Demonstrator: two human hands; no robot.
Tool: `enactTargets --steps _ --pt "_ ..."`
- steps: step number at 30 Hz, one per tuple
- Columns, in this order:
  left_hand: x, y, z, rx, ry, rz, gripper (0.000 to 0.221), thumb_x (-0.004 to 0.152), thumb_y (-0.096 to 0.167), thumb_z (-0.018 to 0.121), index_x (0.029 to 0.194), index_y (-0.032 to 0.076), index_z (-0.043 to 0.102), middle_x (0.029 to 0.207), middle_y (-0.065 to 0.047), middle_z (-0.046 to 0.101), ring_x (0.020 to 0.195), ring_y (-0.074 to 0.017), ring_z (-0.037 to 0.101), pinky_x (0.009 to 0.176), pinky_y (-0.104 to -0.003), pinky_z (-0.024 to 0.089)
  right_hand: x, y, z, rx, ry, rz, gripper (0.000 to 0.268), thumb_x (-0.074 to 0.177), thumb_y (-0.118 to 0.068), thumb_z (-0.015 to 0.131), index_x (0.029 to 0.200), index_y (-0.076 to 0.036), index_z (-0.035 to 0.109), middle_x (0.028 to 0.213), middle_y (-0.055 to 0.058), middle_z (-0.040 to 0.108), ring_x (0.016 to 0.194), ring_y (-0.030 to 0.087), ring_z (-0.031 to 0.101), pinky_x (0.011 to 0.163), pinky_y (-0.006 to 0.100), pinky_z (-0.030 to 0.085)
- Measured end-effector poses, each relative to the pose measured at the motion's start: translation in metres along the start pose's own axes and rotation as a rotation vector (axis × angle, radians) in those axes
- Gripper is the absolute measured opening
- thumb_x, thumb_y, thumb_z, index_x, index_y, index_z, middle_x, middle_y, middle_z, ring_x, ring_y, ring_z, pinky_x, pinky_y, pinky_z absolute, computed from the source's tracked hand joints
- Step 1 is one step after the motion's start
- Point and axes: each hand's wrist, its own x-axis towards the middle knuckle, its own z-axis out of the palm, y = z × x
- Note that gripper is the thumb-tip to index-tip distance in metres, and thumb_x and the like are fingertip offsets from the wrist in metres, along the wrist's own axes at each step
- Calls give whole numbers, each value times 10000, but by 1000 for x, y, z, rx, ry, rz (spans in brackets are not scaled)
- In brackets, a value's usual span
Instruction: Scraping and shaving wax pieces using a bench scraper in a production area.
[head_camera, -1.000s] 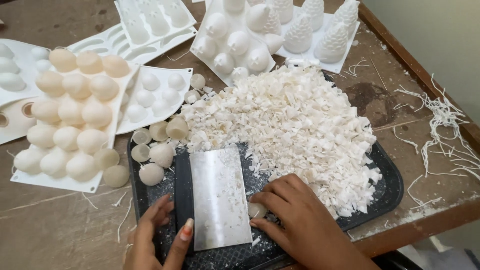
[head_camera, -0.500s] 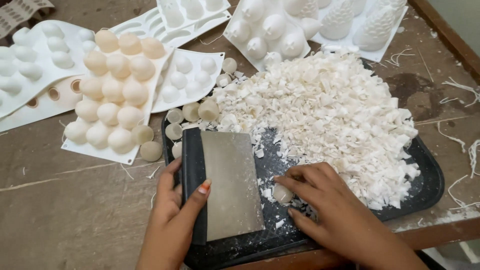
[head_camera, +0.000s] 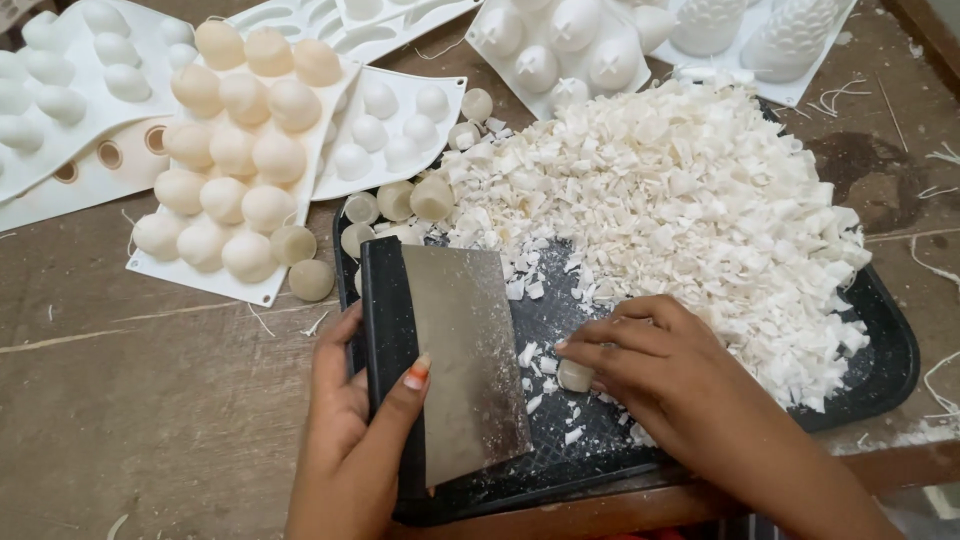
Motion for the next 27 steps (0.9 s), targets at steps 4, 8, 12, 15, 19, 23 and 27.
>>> enactTargets --steps 4,8,12,15,19,23,27 --pt "4 23 18 69 20 -51 684 957 85 578 1566 69 267 1261 -226 723 1091 -211 701 880 -333 557 -5 5 10 -64 -62 219 331 852 -291 794 1172 -213 767 1088 -51 743 1107 201 606 998 362 479" --pt "4 1 4 107 41 -94 694 955 86 576 1573 80 261 1249 -224 737 1085 -202 706 876 -323 557 0 1 3 -75 119 23 371 817 -233 759 1170 -123 725 1223 38 697 1136 262 572 964 393 449" --pt "6 15 13 84 34 -87 681 988 82 563 1589 75 241 1235 -239 726 1093 -208 727 876 -333 576 8 -1 0 3 20 -140 406 830 -119 702 1235 -124 740 1232 11 752 1141 247 602 964 373 473" --pt "7 28 23 112 75 -136 689 927 78 552 1558 97 273 1222 -205 731 1049 -174 707 853 -307 554 0 7 7 25 6 -22 387 816 -193 769 1199 -146 744 1155 4 745 1102 227 610 949 359 491" --pt "6 13 13 100 24 -65 672 957 68 563 1565 70 277 1262 -200 734 1095 -179 696 888 -316 542 1 -1 1 8 121 -39 538 768 -259 814 1264 -83 705 1180 84 685 1106 259 592 937 385 473" --pt "9 26 24 122 -21 3 641 992 67 558 1564 28 271 1277 -215 725 1146 -196 687 936 -326 532 4 -3 6 27 103 -30 438 771 -176 794 1191 -69 730 1092 63 718 1002 253 627 858 376 511" --pt "9 36 34 321 -73 203 731 1014 87 547 1626 0 156 1374 -202 633 1178 -215 652 968 -307 487 4 -8 9 53 137 33 335 777 -174 797 1091 -62 758 1006 62 710 934 244 663 788 358 538"
